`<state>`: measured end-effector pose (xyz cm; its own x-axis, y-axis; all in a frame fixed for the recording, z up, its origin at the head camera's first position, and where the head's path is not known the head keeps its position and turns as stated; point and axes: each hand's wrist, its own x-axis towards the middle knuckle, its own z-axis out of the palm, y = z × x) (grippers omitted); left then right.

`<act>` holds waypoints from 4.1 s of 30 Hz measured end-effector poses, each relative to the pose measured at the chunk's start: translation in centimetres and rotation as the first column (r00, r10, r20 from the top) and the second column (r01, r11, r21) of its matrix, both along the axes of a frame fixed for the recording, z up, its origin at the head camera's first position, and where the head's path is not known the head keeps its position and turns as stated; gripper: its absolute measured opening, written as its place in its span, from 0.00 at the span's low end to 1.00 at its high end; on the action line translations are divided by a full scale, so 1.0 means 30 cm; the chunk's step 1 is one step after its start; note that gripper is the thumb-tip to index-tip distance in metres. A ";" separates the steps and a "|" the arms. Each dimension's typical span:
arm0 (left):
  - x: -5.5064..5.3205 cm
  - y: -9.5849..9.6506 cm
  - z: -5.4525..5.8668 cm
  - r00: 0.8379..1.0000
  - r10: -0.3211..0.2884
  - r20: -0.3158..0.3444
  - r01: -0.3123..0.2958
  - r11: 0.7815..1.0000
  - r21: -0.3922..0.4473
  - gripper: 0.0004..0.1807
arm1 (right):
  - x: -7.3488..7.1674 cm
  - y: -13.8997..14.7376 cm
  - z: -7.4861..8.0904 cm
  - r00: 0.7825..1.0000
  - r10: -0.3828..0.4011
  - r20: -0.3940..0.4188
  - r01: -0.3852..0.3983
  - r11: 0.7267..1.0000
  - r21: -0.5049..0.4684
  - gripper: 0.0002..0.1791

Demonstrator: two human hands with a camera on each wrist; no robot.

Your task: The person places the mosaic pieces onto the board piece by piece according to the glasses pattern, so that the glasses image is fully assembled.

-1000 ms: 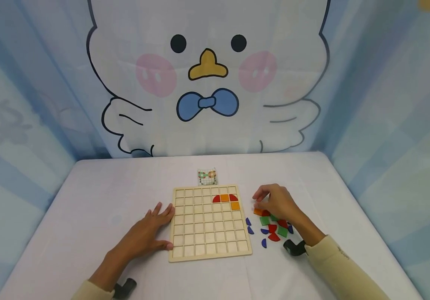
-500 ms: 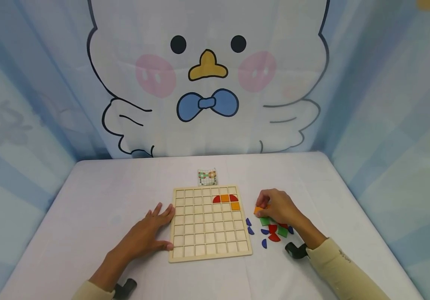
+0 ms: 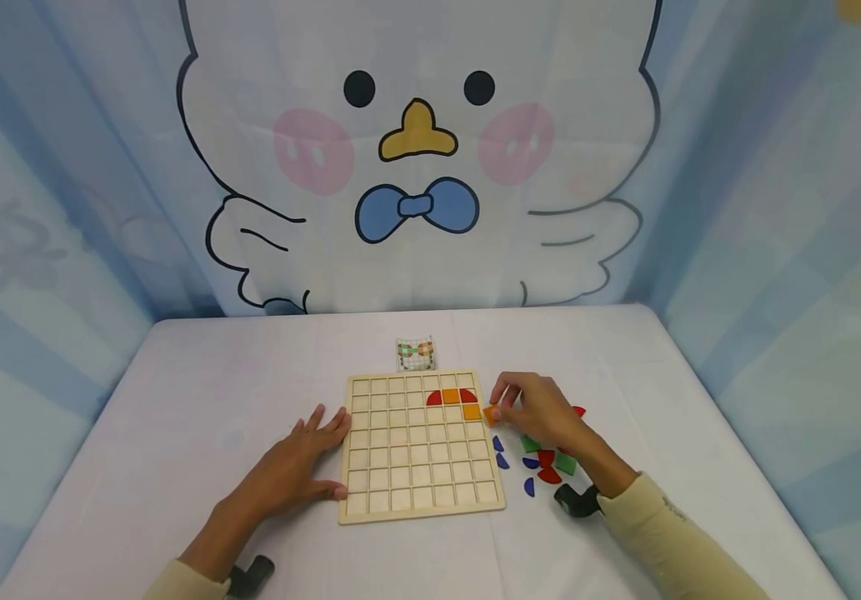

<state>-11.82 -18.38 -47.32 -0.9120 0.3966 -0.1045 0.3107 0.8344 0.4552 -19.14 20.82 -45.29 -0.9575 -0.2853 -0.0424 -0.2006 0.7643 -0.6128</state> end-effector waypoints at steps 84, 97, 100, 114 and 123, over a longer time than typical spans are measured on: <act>0.000 0.006 0.006 1.000 0.014 0.008 -0.014 1.000 -0.010 0.60 | 0.042 0.147 -0.006 0.999 -0.041 0.004 0.040 0.985 0.167 0.14; 0.002 0.004 0.002 1.000 0.006 -0.005 -0.006 1.000 -0.013 0.60 | 0.018 0.145 0.001 0.999 -0.024 0.041 0.015 0.979 0.204 0.12; 0.001 0.003 0.002 1.000 0.006 0.000 -0.006 1.000 -0.014 0.60 | 0.022 0.138 0.002 0.998 -0.026 0.060 0.018 0.992 0.127 0.11; 0.001 0.002 0.002 1.000 0.009 0.004 -0.009 1.000 -0.003 0.60 | 0.026 0.050 -0.006 0.999 0.039 -0.005 -0.039 0.999 0.031 0.09; -0.001 0.003 -0.002 1.000 0.016 0.002 -0.015 1.000 -0.007 0.60 | 0.019 -0.007 -0.006 0.999 0.035 -0.040 -0.037 0.999 -0.039 0.10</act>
